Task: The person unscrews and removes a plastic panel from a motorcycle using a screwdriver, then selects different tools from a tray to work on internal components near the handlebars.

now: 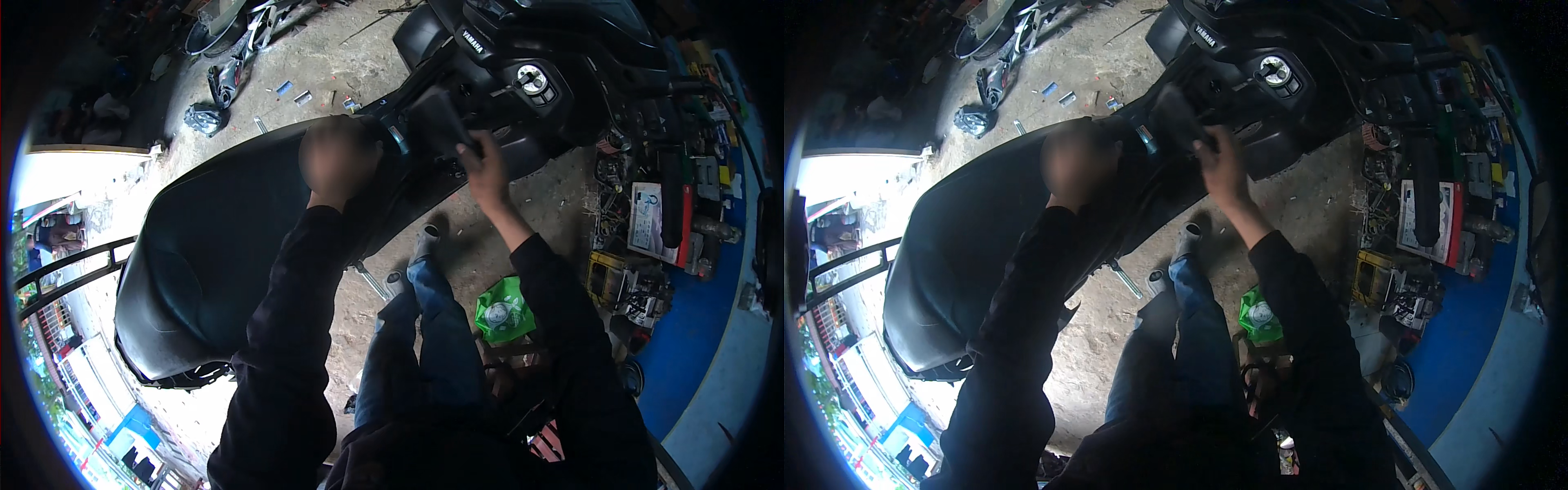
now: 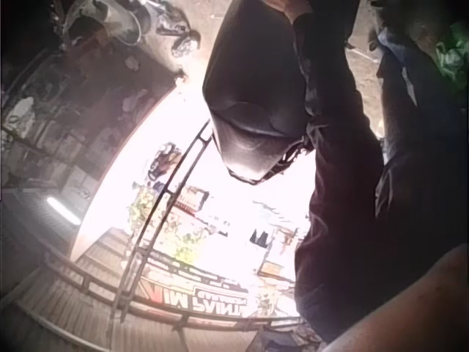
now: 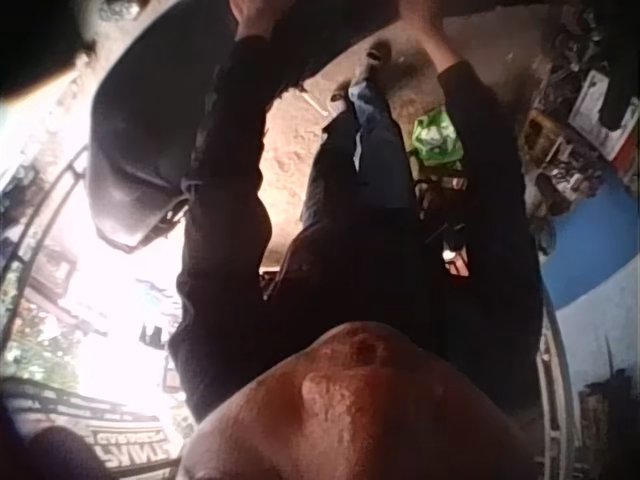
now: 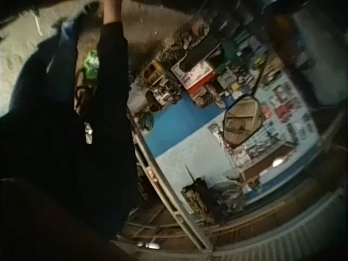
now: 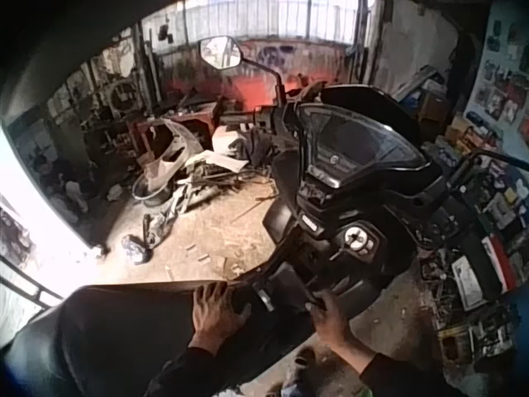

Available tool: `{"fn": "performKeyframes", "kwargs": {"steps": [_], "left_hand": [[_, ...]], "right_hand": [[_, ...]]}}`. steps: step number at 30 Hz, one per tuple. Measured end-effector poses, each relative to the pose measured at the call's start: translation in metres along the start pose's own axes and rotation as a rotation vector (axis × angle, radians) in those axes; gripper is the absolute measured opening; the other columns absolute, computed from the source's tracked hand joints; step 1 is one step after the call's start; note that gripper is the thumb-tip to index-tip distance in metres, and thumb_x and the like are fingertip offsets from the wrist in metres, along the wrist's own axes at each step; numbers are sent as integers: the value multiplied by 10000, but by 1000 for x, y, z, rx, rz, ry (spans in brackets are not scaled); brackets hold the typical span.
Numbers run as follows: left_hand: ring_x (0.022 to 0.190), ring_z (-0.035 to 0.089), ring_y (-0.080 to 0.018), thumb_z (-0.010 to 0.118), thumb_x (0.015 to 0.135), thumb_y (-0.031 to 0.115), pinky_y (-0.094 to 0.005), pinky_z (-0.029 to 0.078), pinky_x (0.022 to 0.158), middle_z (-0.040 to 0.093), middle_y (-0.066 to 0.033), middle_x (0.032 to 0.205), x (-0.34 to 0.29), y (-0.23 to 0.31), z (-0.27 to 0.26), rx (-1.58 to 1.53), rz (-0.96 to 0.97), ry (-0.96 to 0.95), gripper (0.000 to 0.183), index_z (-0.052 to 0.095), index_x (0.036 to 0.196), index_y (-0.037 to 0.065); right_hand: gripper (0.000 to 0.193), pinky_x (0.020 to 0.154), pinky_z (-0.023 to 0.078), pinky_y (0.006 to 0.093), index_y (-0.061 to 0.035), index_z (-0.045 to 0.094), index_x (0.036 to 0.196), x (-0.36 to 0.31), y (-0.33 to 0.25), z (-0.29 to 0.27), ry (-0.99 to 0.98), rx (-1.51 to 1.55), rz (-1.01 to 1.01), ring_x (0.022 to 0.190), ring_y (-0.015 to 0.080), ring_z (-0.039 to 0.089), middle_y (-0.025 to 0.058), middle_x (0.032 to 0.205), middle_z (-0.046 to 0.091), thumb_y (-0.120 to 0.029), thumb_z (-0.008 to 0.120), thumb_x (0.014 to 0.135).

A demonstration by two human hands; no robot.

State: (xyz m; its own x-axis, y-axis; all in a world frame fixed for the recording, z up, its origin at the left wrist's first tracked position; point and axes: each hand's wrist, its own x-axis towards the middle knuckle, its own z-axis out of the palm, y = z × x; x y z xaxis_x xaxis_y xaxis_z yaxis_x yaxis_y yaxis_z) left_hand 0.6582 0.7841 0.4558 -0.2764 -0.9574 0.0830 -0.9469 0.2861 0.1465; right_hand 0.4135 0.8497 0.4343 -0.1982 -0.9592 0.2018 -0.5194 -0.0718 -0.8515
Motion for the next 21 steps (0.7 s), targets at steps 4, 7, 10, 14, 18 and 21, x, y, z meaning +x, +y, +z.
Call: {"fn": "performKeyframes", "kwargs": {"steps": [4, 7, 10, 14, 18, 21], "left_hand": [[1275, 404, -273, 542, 789, 506, -442, 235, 1078, 539, -99, 1283, 4, -3, -3, -106, -30, -14, 588, 557, 1226, 112], [1272, 408, -264, 516, 801, 505, -431, 222, 1084, 550, -72, 1281, 6, -6, -6, -162, -33, -43, 572, 569, 1216, 114], [1268, 412, -248, 513, 787, 471, -423, 199, 1095, 554, -34, 1285, 6, -7, -8, -214, -28, -91, 546, 586, 1205, 127], [1271, 409, -246, 529, 754, 454, -431, 195, 1097, 556, -33, 1283, 6, -5, -9, -151, -41, -81, 561, 584, 1212, 136], [1274, 405, -252, 539, 739, 453, -437, 198, 1096, 549, -35, 1291, 7, -4, -9, -176, -45, -84, 569, 586, 1211, 139], [1273, 404, -255, 543, 736, 449, -442, 196, 1097, 546, -28, 1293, 7, -4, -9, -173, -42, -89, 566, 589, 1209, 143]], "right_hand": [[159, 680, 459, 378, -33, 546, 911, -1, -31, 33, -57, -310, -399, 798, 291, 574, 115, 859, 574, -76, 644, 793], [145, 667, 468, 401, -52, 548, 873, 1, -39, 51, -90, -379, -447, 798, 296, 573, 98, 853, 577, -53, 641, 762], [141, 671, 474, 388, -57, 556, 863, 4, -36, 59, -86, -421, -483, 804, 275, 580, 79, 863, 585, -57, 647, 756], [145, 672, 477, 379, -64, 572, 865, 6, -27, 61, -104, -480, -516, 811, 259, 585, 63, 877, 594, -54, 651, 743], [176, 693, 474, 383, -67, 607, 907, 7, -20, 62, -141, -506, -498, 838, 246, 583, 56, 918, 609, -74, 650, 736], [179, 690, 474, 383, -66, 606, 908, 8, -19, 62, -141, -503, -500, 837, 247, 583, 56, 915, 608, -74, 648, 733]]}}
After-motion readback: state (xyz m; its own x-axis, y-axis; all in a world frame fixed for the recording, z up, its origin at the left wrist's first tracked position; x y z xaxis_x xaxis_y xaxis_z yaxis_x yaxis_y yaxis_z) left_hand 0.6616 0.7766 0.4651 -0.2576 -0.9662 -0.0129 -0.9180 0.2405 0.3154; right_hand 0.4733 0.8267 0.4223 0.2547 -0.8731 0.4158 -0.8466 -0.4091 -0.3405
